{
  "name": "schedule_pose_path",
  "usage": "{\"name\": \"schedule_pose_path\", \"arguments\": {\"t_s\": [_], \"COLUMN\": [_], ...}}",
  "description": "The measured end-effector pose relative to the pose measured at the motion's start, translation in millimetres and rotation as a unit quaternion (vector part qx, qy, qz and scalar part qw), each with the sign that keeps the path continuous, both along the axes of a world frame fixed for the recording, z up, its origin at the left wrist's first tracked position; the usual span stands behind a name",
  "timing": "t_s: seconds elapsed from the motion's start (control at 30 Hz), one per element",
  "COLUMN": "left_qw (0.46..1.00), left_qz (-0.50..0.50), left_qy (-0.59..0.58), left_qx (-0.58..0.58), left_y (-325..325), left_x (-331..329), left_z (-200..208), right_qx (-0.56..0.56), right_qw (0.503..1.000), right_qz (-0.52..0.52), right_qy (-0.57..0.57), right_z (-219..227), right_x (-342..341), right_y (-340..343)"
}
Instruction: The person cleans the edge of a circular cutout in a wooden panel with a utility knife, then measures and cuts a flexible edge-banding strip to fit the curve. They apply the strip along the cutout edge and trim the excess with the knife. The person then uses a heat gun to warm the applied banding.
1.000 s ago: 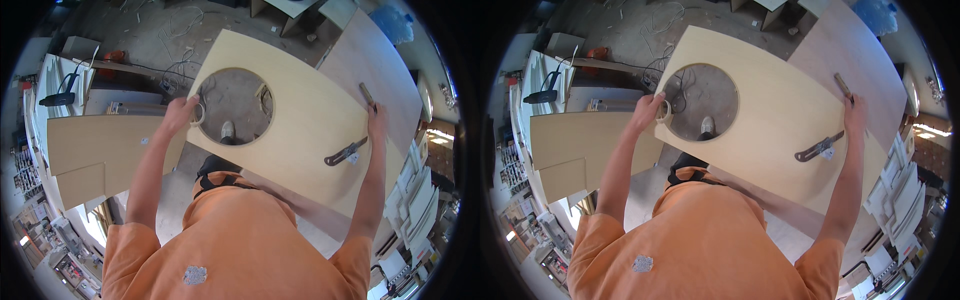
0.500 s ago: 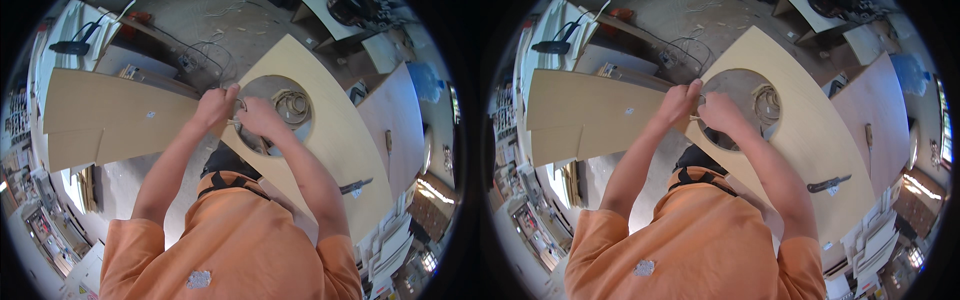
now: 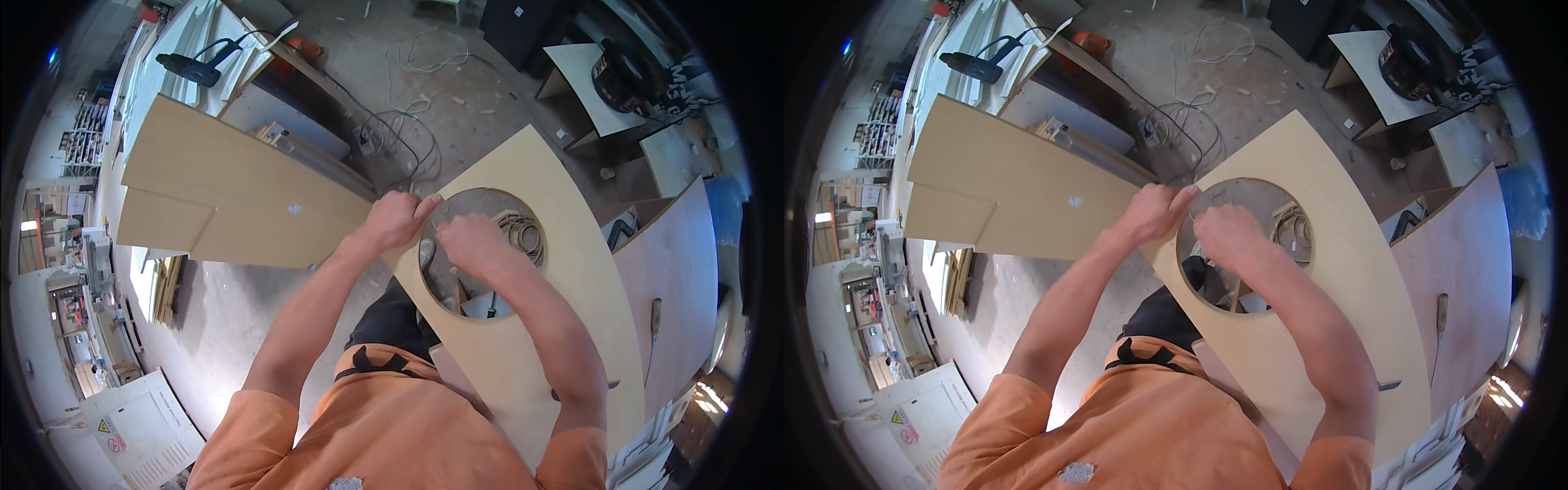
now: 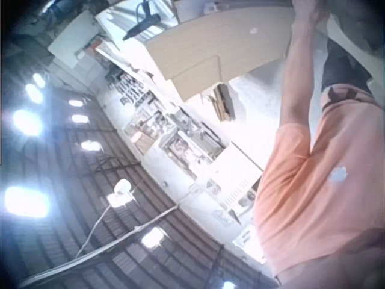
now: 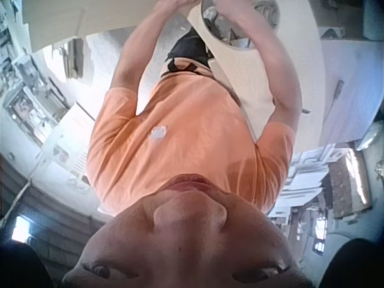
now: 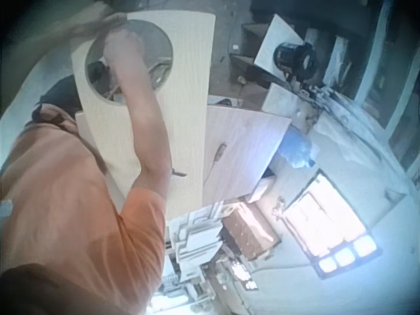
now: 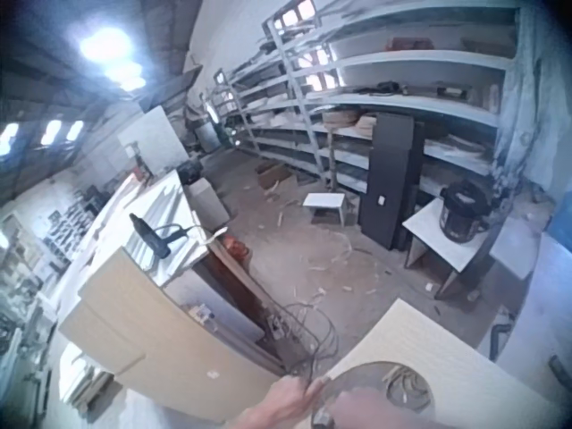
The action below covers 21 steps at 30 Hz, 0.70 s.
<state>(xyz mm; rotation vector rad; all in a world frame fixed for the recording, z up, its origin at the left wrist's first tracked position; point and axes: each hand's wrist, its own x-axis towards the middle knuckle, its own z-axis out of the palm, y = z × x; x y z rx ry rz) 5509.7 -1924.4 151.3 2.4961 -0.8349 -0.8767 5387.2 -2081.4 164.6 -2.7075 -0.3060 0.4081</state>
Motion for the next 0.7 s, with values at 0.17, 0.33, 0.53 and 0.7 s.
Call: {"name": "schedule_pose_path", "arguments": {"t_s": [0.17,0.33,0.53,0.7], "left_qw": [1.0,1.0,0.999,0.998], "left_qz": [0.003,0.007,-0.005,-0.035], "left_qy": [-0.005,-0.012,-0.036,-0.026], "left_qx": [-0.014,-0.016,-0.014,-0.039], "left_y": [-15.2,-21.7,-40.5,-68.7], "left_x": [-2.5,-0.5,6.6,-5.9], "left_z": [-1.7,0.1,9.1,7.7], "right_qx": [0.02,0.041,0.046,0.035], "right_qw": [0.999,0.998,0.997,0.996], "right_qz": [-0.003,0.022,-0.006,-0.029], "right_qy": [0.028,0.042,0.067,0.08], "right_z": [0.0,9.4,44.1,48.9], "right_x": [-14.7,-48.7,-121.0,-152.4], "right_y": [-13.2,-15.8,-28.9,-41.3]}}
